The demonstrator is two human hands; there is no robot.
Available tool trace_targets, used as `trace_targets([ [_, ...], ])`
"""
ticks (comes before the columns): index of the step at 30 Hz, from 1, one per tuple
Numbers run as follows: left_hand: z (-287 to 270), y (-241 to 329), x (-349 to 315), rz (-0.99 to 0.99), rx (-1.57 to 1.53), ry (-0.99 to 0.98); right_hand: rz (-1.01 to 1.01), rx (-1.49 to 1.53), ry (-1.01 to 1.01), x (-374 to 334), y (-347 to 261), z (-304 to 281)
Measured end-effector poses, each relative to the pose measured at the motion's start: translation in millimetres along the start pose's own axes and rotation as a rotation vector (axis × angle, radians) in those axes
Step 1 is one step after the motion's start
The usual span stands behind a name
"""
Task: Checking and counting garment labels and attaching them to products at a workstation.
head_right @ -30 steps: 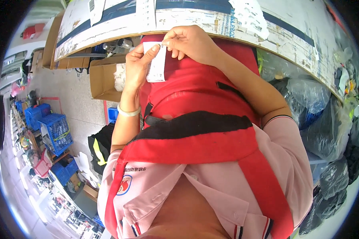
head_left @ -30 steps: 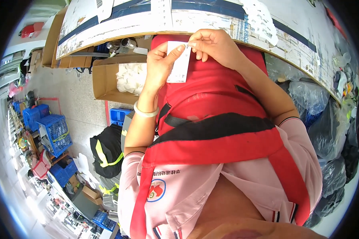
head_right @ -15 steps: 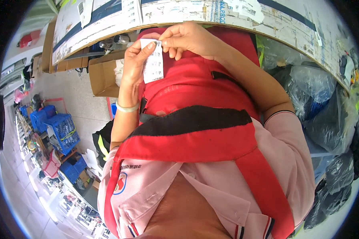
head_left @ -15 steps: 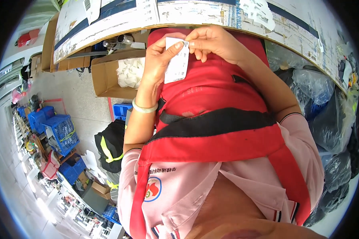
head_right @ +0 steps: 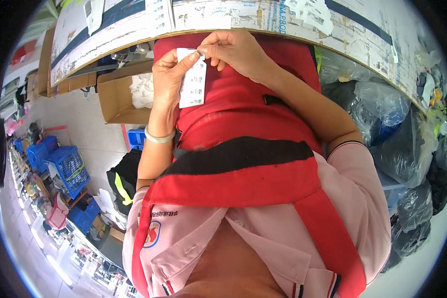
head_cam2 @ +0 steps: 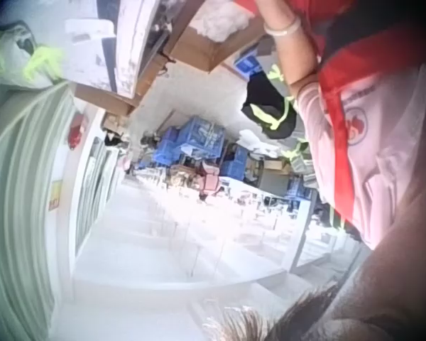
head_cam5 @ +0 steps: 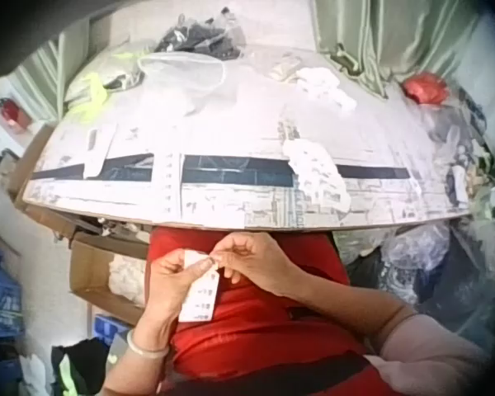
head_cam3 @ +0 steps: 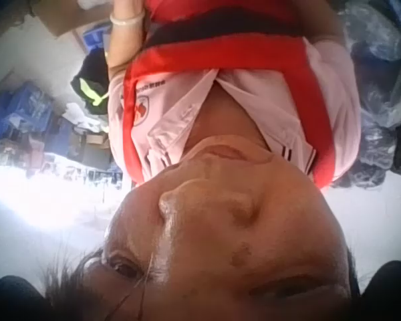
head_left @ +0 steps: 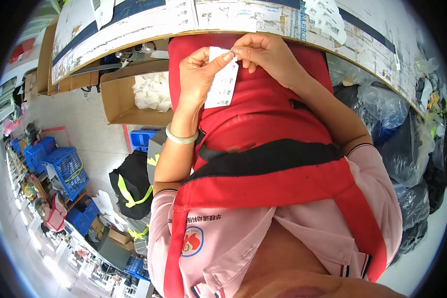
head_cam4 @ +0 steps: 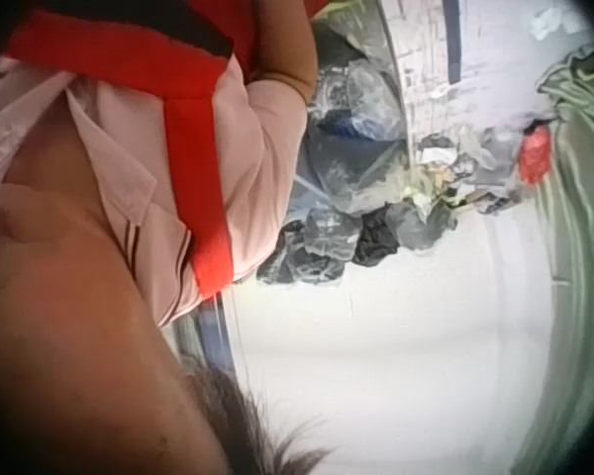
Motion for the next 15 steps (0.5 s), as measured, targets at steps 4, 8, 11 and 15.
trace_targets([
  [4, -6.8, -9.2, 9.6, -0.073, 0.016, -0.045, 0.015, -0.106, 0.09, 8.8, 5.0, -6.6],
  [8, -25.1, -31.6, 25.1, -0.148, -0.073, -0.101, -0.247, -0.402, 0.354, 33.6, -1.7, -39.7],
  [11, -45.4, -55.0, 34.6, -0.332, -0.181, -0.012, -0.138, -0.316, 0.363, 50.8, 4.7, -67.4],
  [15, -51.8, -59.1, 40.9, -0.348, -0.301, -0.028, 0.077, -0.273, 0.306, 54.5, 9.0, -72.7],
])
Point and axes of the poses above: each hand's wrist, its own x-axis towards the middle knuckle, its own z-axis out of the palm, y = z × x, the point moved 5 cm from there along x, towards the middle knuckle, and after that the axes turned 14 degrees about y, right-handed, at the moved point
